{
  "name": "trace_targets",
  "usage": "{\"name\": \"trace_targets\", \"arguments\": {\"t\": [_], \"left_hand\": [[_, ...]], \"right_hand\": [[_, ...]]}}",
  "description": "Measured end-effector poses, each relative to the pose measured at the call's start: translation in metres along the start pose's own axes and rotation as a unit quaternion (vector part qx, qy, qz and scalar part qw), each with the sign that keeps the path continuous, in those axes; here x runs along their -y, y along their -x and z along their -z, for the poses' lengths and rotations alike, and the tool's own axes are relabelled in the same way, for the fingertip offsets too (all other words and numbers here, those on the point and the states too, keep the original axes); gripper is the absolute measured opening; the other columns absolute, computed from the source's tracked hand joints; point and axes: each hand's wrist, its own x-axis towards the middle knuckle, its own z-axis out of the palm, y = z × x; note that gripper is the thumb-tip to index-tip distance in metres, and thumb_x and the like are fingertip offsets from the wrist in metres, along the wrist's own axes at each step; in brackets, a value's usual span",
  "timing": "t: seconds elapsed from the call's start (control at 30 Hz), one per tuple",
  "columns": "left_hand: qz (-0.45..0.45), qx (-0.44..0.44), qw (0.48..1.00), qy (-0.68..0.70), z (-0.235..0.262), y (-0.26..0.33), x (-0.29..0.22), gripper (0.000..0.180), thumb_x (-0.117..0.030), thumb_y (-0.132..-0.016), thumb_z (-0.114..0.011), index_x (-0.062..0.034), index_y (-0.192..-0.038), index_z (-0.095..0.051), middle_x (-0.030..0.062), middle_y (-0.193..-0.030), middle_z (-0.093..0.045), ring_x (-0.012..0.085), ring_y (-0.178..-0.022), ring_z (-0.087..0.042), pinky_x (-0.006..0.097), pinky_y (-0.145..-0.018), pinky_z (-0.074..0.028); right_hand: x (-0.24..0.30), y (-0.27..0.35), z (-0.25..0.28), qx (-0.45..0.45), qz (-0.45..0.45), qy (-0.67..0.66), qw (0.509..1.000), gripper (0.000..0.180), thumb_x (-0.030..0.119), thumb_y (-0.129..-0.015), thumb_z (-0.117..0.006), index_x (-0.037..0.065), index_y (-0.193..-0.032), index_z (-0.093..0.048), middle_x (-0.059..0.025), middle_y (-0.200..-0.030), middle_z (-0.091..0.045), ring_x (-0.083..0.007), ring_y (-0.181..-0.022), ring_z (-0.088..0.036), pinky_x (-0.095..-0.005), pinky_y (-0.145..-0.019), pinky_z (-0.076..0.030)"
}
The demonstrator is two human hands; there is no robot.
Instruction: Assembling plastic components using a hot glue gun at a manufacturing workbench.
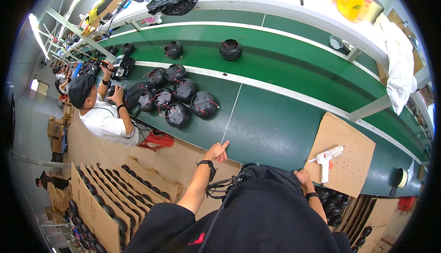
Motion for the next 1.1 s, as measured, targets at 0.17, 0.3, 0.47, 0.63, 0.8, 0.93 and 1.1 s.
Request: {"name": "trace_targets", "arguments": {"t": [0.17,0.3,0.47,0.63,0.8,0.93,1.1], "left_hand": [[0.003,-0.001,1.000,0.001,0.0004,-0.0007,0.0012,0.086,-0.065,-0.095,-0.027,0.0033,-0.066,-0.070,0.0125,-0.055,-0.063,0.0221,-0.045,-0.061,0.031,-0.045,-0.047],[-0.003,-0.007,1.000,0.001,-0.0006,-0.0022,0.0045,0.086,-0.064,-0.096,-0.027,0.0033,-0.066,-0.070,0.0123,-0.055,-0.063,0.0219,-0.045,-0.061,0.031,-0.045,-0.047],[-0.004,-0.009,1.000,0.004,-0.0011,-0.0013,0.0032,0.086,-0.064,-0.096,-0.027,0.0034,-0.066,-0.071,0.0123,-0.054,-0.062,0.0216,-0.045,-0.061,0.031,-0.044,-0.047],[-0.008,-0.010,1.000,0.004,-0.0007,-0.0021,0.0046,0.085,-0.064,-0.096,-0.027,0.0034,-0.066,-0.071,0.0122,-0.054,-0.062,0.0217,-0.045,-0.061,0.031,-0.044,-0.047],[-0.006,-0.009,1.000,0.003,-0.0005,-0.0026,0.0042,0.085,-0.064,-0.095,-0.028,0.0035,-0.066,-0.071,0.0122,-0.054,-0.062,0.0221,-0.046,-0.062,0.031,-0.045,-0.047],[-0.007,-0.014,1.000,0.003,-0.0010,-0.0030,0.0054,0.085,-0.065,-0.095,-0.028,0.0032,-0.066,-0.071,0.0122,-0.054,-0.062,0.0223,-0.046,-0.062,0.031,-0.045,-0.048],[-0.004,-0.012,1.000,0.001,-0.0007,-0.0018,0.0025,0.084,-0.064,-0.095,-0.028,0.0028,-0.066,-0.071,0.0120,-0.055,-0.062,0.0221,-0.046,-0.062,0.031,-0.046,-0.048]], "right_hand": [[0.0016,-0.0001,0.0009,0.009,-0.008,-0.008,1.000,0.045,0.030,-0.074,-0.061,-0.011,-0.056,-0.056,-0.0137,-0.047,-0.051,-0.0210,-0.046,-0.052,-0.0411,-0.051,-0.044],[0.0037,0.0013,0.0010,0.008,-0.015,-0.011,1.000,0.044,0.030,-0.075,-0.061,-0.010,-0.057,-0.057,-0.0131,-0.047,-0.051,-0.0202,-0.047,-0.052,-0.0406,-0.051,-0.044],[0.0031,0.0018,0.0016,0.009,-0.012,-0.019,1.000,0.043,0.029,-0.075,-0.061,-0.010,-0.056,-0.057,-0.0123,-0.048,-0.052,-0.0190,-0.047,-0.052,-0.0403,-0.051,-0.044],[0.0086,0.0043,0.0041,0.018,-0.014,-0.017,1.000,0.045,0.030,-0.076,-0.062,-0.009,-0.055,-0.056,-0.0116,-0.047,-0.051,-0.0186,-0.046,-0.050,-0.0403,-0.051,-0.043],[0.0085,0.0051,0.0049,0.019,-0.014,-0.021,1.000,0.047,0.031,-0.077,-0.063,-0.009,-0.054,-0.055,-0.0117,-0.046,-0.050,-0.0188,-0.046,-0.050,-0.0403,-0.051,-0.043],[0.0064,0.0029,0.0046,0.022,-0.011,-0.006,1.000,0.047,0.031,-0.077,-0.063,-0.009,-0.055,-0.056,-0.0134,-0.046,-0.051,-0.0201,-0.045,-0.051,-0.0406,-0.052,-0.044],[-0.0003,-0.0001,0.0026,0.025,-0.013,-0.009,1.000,0.046,0.031,-0.076,-0.062,-0.009,-0.055,-0.057,-0.0144,-0.046,-0.052,-0.0212,-0.045,-0.052,-0.0410,-0.052,-0.044]]}}
